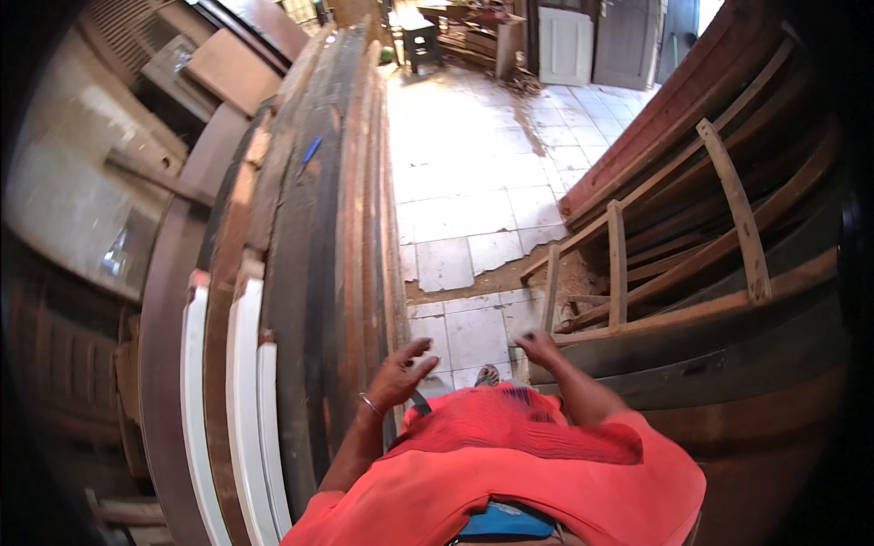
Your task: The person uses a pair of pliers to remove nails from a wooden board and then sweeps the workshop floor with a broom.
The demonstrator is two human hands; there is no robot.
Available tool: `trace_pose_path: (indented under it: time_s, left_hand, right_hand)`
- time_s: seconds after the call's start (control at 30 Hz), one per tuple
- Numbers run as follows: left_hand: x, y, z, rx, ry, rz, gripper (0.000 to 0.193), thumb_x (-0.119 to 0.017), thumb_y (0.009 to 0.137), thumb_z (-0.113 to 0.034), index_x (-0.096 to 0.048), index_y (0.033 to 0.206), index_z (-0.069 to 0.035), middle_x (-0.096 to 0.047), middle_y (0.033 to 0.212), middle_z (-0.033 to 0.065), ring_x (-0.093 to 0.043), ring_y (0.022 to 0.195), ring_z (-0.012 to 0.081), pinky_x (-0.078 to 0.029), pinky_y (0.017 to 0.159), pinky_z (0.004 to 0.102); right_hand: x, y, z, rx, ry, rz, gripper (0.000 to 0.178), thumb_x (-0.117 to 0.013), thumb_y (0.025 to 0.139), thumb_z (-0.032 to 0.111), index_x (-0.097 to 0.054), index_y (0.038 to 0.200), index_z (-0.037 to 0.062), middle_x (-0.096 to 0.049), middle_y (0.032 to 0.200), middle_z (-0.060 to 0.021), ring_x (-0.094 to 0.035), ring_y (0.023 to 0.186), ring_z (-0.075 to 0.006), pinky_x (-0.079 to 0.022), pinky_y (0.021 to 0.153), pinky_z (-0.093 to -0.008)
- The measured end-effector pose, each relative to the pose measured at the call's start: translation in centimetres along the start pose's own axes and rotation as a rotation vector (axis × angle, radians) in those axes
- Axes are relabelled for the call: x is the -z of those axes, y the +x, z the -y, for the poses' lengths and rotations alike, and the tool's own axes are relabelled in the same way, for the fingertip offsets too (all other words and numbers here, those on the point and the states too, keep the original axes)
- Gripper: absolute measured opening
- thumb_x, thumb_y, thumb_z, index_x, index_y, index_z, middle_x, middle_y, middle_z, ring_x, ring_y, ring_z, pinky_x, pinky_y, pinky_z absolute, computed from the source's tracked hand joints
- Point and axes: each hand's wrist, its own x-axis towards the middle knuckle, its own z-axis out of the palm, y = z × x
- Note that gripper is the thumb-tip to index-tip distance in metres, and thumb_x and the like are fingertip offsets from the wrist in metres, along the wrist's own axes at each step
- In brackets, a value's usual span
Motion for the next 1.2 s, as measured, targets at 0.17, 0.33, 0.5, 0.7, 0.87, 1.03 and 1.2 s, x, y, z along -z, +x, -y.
trace_pose_path:
  time_s: [0.17,0.33,0.5,0.7,0.87,1.03,1.2]
  left_hand:
    - [3.8,12.0,-0.5,0.010,-0.128,-0.204,0.049,-0.069,0.089,-0.029,-0.057,0.127,-0.002,-0.065,0.116,0.0170,-0.062,0.106,0.0215,-0.049,0.090,0.0344]
    - [8.8,27.4,-1.2,0.003,-0.124,-0.125,0.045,-0.065,0.092,-0.020,-0.052,0.128,0.004,-0.062,0.117,0.0152,-0.059,0.109,0.0201,-0.049,0.092,0.0309]
    - [14.7,47.0,-5.8,-0.069,0.162,-0.050,0.054,-0.069,0.087,-0.035,-0.057,0.127,0.000,-0.065,0.116,0.0181,-0.063,0.107,0.0265,-0.049,0.090,0.0369]
    - [17.8,68.0,-17.4,-0.149,0.242,0.188,0.056,-0.070,0.086,-0.037,-0.057,0.127,-0.002,-0.063,0.121,0.0186,-0.059,0.114,0.0294,-0.047,0.095,0.0382]
    - [16.8,83.4,-21.8,-0.197,0.391,0.357,0.057,-0.070,0.085,-0.039,-0.057,0.128,-0.004,-0.062,0.122,0.0174,-0.058,0.115,0.0298,-0.046,0.099,0.0378]
    - [12.2,99.8,-22.5,-0.166,0.396,0.432,0.056,-0.070,0.086,-0.039,-0.057,0.128,-0.005,-0.064,0.120,0.0175,-0.060,0.114,0.0292,-0.047,0.096,0.0374]
    - [10.7,115.9,-11.4,0.047,0.224,0.190,0.052,-0.068,0.087,-0.036,-0.060,0.122,0.002,-0.069,0.103,0.0175,-0.066,0.092,0.0244,-0.052,0.080,0.0352]
  right_hand:
    - [3.4,16.1,13.8,0.294,-0.083,0.086,0.046,-0.064,0.086,0.044,-0.070,0.103,0.0018,-0.070,0.097,-0.0200,-0.067,0.090,-0.0290,-0.053,0.080,-0.0375]
    - [9.5,29.3,19.6,0.379,-0.263,0.225,0.052,-0.063,0.085,0.050,-0.064,0.112,0.0054,-0.069,0.098,-0.0210,-0.067,0.091,-0.0336,-0.052,0.082,-0.0398]
    - [15.1,40.8,5.6,-0.190,0.055,-0.307,0.042,-0.069,0.083,0.041,-0.070,0.094,0.0013,-0.069,0.096,-0.0175,-0.067,0.085,-0.0320,-0.052,0.075,-0.0393]
    - [22.0,38.2,-6.8,-0.862,-0.230,-0.365,0.040,-0.074,0.077,0.038,-0.070,0.094,0.0020,-0.070,0.094,-0.0187,-0.069,0.084,-0.0289,-0.054,0.072,-0.0401]
    - [23.4,44.4,-2.7,-0.930,0.215,-0.396,0.041,-0.069,0.080,0.039,-0.069,0.102,0.0040,-0.069,0.099,-0.0182,-0.067,0.091,-0.0305,-0.051,0.082,-0.0420]
    - [21.2,51.9,-10.7,-0.883,-0.052,0.167,0.041,-0.057,0.087,0.039,-0.068,0.112,0.0078,-0.067,0.110,-0.0170,-0.063,0.103,-0.0336,-0.045,0.095,-0.0452]
    - [35.0,69.2,-11.0,-0.299,-0.711,0.484,0.026,-0.055,0.086,0.029,-0.071,0.101,0.0150,-0.068,0.107,-0.0157,-0.067,0.093,-0.0319,-0.052,0.080,-0.0439]
